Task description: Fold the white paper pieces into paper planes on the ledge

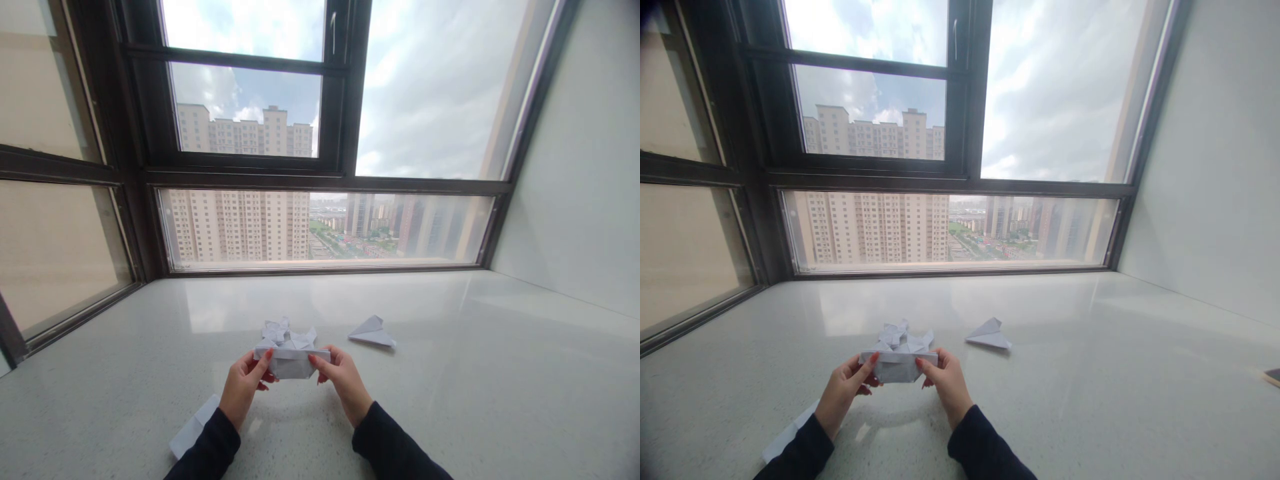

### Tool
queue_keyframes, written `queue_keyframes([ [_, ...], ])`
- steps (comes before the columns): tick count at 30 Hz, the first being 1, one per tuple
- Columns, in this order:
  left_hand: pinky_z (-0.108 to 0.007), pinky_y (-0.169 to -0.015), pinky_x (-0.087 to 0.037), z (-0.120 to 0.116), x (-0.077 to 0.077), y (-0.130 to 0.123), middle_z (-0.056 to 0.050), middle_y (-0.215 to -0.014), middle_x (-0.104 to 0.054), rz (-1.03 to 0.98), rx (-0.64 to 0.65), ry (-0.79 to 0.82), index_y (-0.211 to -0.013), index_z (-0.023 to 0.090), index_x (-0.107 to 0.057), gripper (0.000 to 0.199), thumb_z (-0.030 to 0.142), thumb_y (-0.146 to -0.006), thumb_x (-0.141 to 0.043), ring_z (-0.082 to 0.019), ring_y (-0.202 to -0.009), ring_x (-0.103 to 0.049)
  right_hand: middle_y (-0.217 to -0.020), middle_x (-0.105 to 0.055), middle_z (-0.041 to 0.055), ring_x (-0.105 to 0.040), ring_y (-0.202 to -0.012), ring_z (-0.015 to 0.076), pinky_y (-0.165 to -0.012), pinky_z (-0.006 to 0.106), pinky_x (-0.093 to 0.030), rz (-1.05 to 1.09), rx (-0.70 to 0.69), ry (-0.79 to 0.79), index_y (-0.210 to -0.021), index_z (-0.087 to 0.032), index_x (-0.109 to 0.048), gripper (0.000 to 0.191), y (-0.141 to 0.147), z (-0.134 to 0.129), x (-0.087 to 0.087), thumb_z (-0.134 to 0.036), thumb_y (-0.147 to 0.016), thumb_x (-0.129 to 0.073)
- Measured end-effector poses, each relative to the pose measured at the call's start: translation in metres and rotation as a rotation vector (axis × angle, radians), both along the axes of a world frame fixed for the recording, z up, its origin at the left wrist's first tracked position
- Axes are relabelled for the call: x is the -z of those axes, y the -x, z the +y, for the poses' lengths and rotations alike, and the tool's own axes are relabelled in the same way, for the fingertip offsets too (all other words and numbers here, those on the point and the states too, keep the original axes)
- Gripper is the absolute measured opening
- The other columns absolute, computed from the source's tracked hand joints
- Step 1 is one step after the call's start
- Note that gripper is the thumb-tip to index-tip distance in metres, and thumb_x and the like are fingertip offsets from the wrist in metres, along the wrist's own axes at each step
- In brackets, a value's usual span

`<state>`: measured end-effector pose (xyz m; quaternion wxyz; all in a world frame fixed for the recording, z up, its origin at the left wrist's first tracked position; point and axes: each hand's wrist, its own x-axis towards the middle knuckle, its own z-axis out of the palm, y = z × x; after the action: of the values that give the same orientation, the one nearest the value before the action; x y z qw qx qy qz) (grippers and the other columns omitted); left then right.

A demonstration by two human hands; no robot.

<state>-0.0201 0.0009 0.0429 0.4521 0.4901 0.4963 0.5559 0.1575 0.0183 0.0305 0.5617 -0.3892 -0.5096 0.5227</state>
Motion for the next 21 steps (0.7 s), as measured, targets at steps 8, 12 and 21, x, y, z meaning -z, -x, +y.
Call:
queue_keyframes([
  [8,-0.02,-0.038,-0.041,0.0011,0.0026,0.0012,-0.001,-0.048,-0.06,0.007,0.009,-0.01,-0.075,0.012,-0.061,0.043,0.051,-0.057,-0.061,-0.014,-0.046,-0.058,-0.044,-0.049,-0.0054,-0.041,-0.036,0.0057,-0.038,0.02,-0.034,-0.001,-0.003,-0.012,-0.056,-0.015,-0.051,0.031,-0.0004,0.0028,0.0029,-0.04,-0.054,-0.069],
  [12,-0.019,-0.038,-0.04,0.001,0.0031,0.0015,-0.001,-0.049,-0.06,0.011,0.019,0.002,-0.075,0.012,-0.06,0.043,0.051,-0.058,-0.06,-0.014,-0.047,-0.058,-0.046,-0.05,-0.0054,-0.041,-0.038,0.0057,-0.039,0.02,-0.034,-0.001,-0.007,-0.016,-0.058,-0.014,-0.051,0.03,-0.0011,0.0027,0.0038,-0.039,-0.056,-0.068],
  [21,-0.016,-0.03,-0.034,0.0017,0.0043,-0.0013,0.002,-0.049,-0.058,-0.02,0.029,0.007,-0.074,0.013,-0.055,0.04,0.049,-0.057,-0.061,-0.008,-0.034,-0.05,-0.045,-0.049,-0.005,-0.041,-0.036,0.0061,-0.038,0.021,-0.035,-0.076,0.027,0.023,-0.056,-0.015,-0.05,0.033,-0.0017,0.002,0.0009,-0.043,-0.053,-0.068],
])
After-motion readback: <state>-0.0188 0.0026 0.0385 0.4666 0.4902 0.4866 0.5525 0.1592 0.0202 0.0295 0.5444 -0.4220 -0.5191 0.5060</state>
